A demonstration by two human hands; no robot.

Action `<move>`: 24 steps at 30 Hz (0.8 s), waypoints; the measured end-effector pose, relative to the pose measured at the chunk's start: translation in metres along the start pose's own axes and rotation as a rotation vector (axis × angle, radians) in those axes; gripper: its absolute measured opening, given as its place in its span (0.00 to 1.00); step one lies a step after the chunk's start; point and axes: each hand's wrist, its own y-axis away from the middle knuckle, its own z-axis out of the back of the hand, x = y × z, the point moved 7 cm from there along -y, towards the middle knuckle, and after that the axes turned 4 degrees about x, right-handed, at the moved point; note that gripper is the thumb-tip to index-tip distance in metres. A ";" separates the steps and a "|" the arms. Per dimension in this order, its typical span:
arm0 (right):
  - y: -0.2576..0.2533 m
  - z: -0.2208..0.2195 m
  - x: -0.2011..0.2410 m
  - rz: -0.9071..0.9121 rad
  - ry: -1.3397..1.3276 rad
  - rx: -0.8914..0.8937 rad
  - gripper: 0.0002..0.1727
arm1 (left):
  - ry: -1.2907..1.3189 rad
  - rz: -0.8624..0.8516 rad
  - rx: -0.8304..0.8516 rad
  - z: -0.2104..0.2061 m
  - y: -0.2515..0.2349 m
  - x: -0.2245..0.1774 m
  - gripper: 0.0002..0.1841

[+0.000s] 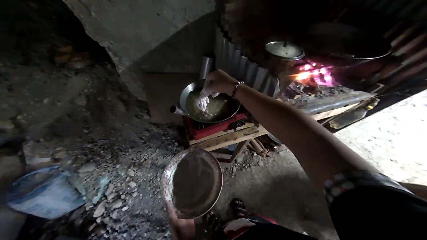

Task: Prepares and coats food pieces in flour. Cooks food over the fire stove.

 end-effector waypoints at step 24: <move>-0.061 -0.088 -0.051 0.009 0.318 -0.007 0.13 | -0.011 -0.122 0.066 0.032 -0.021 -0.014 0.38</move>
